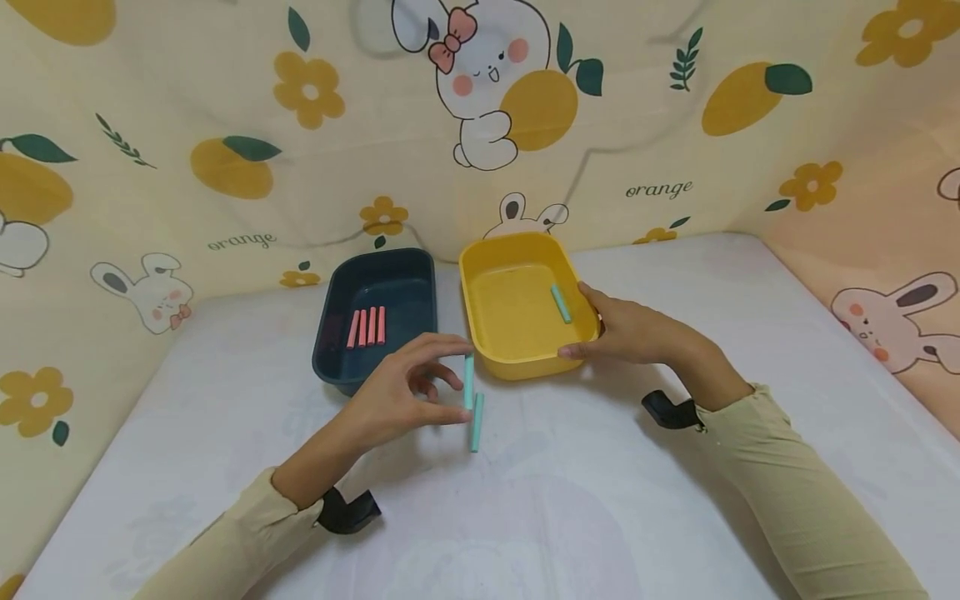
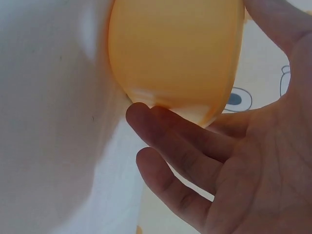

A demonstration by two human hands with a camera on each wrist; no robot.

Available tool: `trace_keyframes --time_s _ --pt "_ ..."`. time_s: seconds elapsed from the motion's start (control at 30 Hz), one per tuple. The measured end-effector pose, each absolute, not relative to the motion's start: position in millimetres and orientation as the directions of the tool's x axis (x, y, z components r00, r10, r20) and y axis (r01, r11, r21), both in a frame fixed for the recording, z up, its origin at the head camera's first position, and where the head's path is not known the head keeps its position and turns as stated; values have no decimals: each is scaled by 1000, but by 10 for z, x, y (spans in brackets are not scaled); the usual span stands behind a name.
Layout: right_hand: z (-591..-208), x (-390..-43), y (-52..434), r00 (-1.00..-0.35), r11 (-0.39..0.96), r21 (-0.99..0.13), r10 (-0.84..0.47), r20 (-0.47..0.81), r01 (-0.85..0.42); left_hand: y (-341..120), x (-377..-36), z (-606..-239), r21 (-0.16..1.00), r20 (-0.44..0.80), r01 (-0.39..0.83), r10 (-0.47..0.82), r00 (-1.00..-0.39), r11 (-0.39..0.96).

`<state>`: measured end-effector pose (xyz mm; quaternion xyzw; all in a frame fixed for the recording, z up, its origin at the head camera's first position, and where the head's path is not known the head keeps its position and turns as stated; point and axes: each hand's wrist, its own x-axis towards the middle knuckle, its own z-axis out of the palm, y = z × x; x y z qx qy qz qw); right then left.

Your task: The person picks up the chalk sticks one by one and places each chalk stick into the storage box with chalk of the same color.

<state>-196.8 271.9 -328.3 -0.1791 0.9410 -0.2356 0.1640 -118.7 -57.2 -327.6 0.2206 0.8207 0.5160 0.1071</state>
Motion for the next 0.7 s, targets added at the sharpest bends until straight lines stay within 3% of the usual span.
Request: trace_keyframes --time_s 0.7 --pt "-3303 -1975 2692 -891 829 -518 -381 -249 -210 -419 -1465 -3228 880 30 215 402 -915 423"
